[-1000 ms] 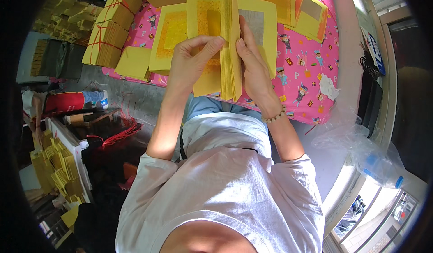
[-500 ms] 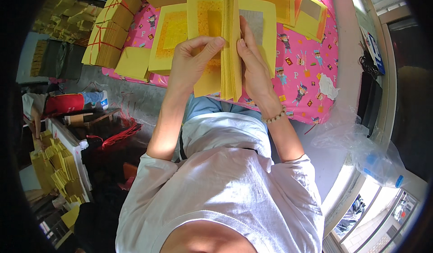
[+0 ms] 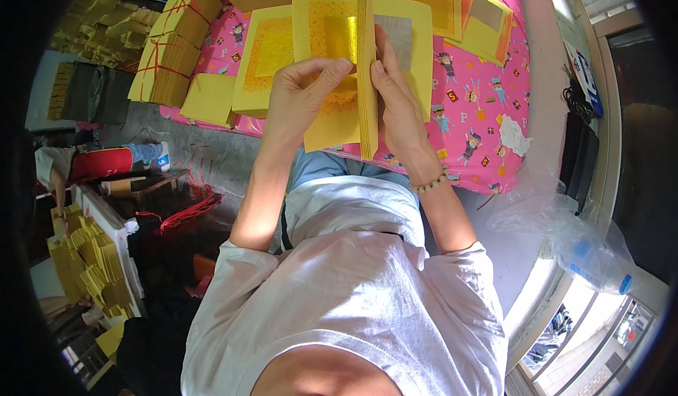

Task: Inspecting and counting stacks of yellow ceremonial paper sheets.

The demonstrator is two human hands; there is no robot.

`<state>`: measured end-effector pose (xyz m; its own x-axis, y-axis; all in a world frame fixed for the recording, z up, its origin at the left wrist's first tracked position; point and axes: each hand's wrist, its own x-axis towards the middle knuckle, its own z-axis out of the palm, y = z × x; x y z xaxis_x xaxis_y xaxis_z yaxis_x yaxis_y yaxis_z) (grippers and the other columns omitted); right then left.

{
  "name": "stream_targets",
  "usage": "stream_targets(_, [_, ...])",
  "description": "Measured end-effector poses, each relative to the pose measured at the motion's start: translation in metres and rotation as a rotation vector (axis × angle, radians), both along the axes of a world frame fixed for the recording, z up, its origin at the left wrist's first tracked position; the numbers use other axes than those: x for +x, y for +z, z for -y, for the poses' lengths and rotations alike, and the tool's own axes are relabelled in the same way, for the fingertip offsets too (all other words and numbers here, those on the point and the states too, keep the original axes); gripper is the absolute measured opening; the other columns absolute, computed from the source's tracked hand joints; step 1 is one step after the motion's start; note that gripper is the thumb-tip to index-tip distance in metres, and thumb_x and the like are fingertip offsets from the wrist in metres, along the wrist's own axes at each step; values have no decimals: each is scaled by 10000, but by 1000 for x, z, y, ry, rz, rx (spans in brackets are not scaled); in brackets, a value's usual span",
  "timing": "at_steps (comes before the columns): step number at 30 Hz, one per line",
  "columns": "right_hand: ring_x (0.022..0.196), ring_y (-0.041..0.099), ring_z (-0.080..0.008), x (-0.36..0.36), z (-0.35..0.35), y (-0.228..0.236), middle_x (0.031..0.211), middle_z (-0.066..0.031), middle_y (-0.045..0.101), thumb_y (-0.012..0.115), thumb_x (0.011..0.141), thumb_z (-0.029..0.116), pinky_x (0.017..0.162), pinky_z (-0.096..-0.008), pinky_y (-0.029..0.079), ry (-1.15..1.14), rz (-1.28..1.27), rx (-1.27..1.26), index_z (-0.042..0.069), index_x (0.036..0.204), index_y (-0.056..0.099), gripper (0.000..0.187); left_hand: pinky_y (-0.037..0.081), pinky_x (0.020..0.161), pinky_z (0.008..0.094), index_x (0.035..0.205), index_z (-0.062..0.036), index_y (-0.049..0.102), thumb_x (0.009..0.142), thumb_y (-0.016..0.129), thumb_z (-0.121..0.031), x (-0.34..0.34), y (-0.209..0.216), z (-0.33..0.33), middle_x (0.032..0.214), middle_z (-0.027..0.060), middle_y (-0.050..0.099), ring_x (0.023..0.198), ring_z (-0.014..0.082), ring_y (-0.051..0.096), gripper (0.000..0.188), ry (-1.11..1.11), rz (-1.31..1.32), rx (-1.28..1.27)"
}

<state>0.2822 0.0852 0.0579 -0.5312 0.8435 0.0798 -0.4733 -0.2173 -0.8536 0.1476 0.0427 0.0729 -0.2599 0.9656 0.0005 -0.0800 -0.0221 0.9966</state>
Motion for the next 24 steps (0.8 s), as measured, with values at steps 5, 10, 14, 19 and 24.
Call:
stream_targets(5, [1412,175,-188,0,0,-2,1544,-80,165,336,1019,222,1139,-305,186,-7,12,7,48,1495,118,551,469,688,211,907,-30,728,846,718,-212,0,2,1,821,7,682,747,66,587,192,-5,16,-15])
stream_targets(10, [1417,162,-191,-1,-1,-5,1546,-87,162,334,1016,219,1143,-303,164,-26,40,45,42,1494,126,550,466,684,214,893,-30,721,830,736,-223,1,4,2,811,1,670,754,65,584,204,-17,10,13])
stream_targets(14, [1400,220,-185,2,-3,-11,1540,-90,179,345,1010,191,1137,-307,209,-46,161,170,49,1498,96,566,464,681,214,863,-28,715,821,744,-223,2,5,1,796,-3,661,751,64,579,201,-30,12,19])
stream_targets(19, [1399,220,-183,1,-2,-9,1538,-88,185,336,1012,187,1137,-303,204,-92,249,260,42,1497,100,558,473,696,225,885,-13,734,820,738,-221,2,6,2,771,28,684,735,73,591,217,-20,-2,12])
stream_targets(24, [1394,234,-186,0,-2,-7,1534,-84,199,338,1014,202,1135,-313,216,-86,175,170,58,1497,127,546,474,660,222,890,-2,727,831,727,-205,4,1,1,759,31,678,722,69,590,211,16,11,23])
